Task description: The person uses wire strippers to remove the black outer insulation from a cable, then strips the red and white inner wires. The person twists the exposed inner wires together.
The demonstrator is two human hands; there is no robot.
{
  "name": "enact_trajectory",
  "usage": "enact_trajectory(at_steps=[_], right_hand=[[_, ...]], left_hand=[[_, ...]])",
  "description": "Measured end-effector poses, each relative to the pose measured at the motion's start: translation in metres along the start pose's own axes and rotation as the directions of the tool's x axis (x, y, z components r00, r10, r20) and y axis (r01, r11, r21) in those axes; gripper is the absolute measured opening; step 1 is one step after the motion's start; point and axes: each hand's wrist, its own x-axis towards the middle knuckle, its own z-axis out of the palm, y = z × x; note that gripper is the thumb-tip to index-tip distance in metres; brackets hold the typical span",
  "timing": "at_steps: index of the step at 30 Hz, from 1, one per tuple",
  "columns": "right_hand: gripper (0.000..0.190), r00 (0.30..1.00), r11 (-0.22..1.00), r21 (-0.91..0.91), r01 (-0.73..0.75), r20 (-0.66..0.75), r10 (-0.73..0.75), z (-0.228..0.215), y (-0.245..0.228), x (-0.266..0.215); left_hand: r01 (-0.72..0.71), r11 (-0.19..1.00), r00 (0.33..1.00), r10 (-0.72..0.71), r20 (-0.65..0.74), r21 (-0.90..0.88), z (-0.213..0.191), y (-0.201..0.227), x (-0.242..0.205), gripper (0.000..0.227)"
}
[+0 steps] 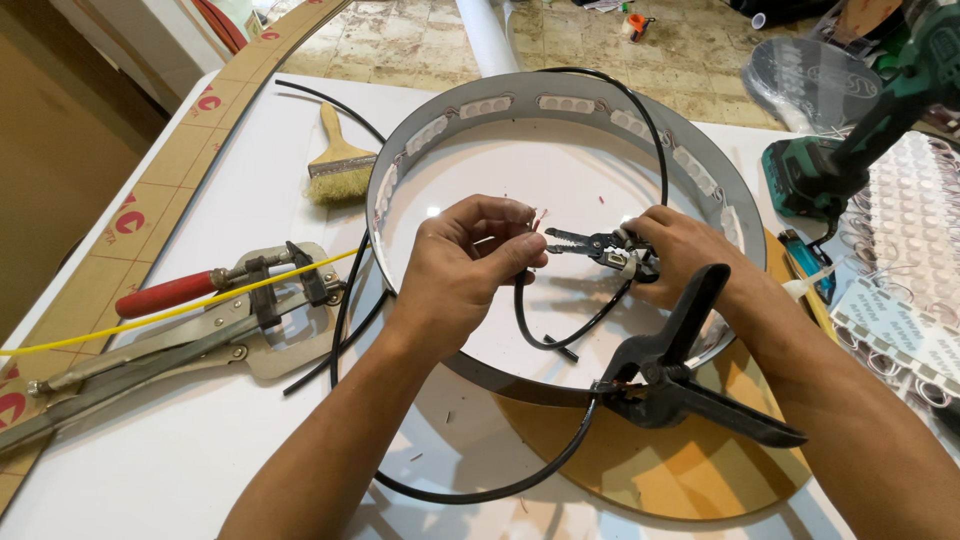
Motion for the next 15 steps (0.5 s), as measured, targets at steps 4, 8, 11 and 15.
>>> enact_trajectory(at_steps=[4, 8, 11, 15], right_hand=[[0.085, 0.997, 0.995, 0.086, 0.059, -0.062, -0.054, -0.001, 0.003, 0.001], [0.083, 0.98, 0.971, 0.199, 0.133, -0.174, -0.099, 0.005, 0.009, 0.002], [0.081, 0.951, 0.944, 0.267, 0.193, -0.287, -0.114, 0.006, 0.008, 0.001], [0.075, 0.896, 0.871, 0.356, 0.338, -0.405, -0.182, -0.016, -0.018, -0.001]], left_hand=[[0.025, 0.999, 0.999, -0.024, 0.024, -0.043, -0.004, -0.009, 0.005, 0.023], [0.036, 0.999, 0.999, -0.037, -0.011, -0.026, -0.004, -0.012, 0.005, 0.019], [0.042, 0.999, 0.998, -0.043, -0.052, -0.031, -0.001, -0.008, 0.003, 0.016], [0.037, 0.99, 0.997, -0.046, -0.067, -0.134, -0.001, -0.017, 0.006, 0.013]])
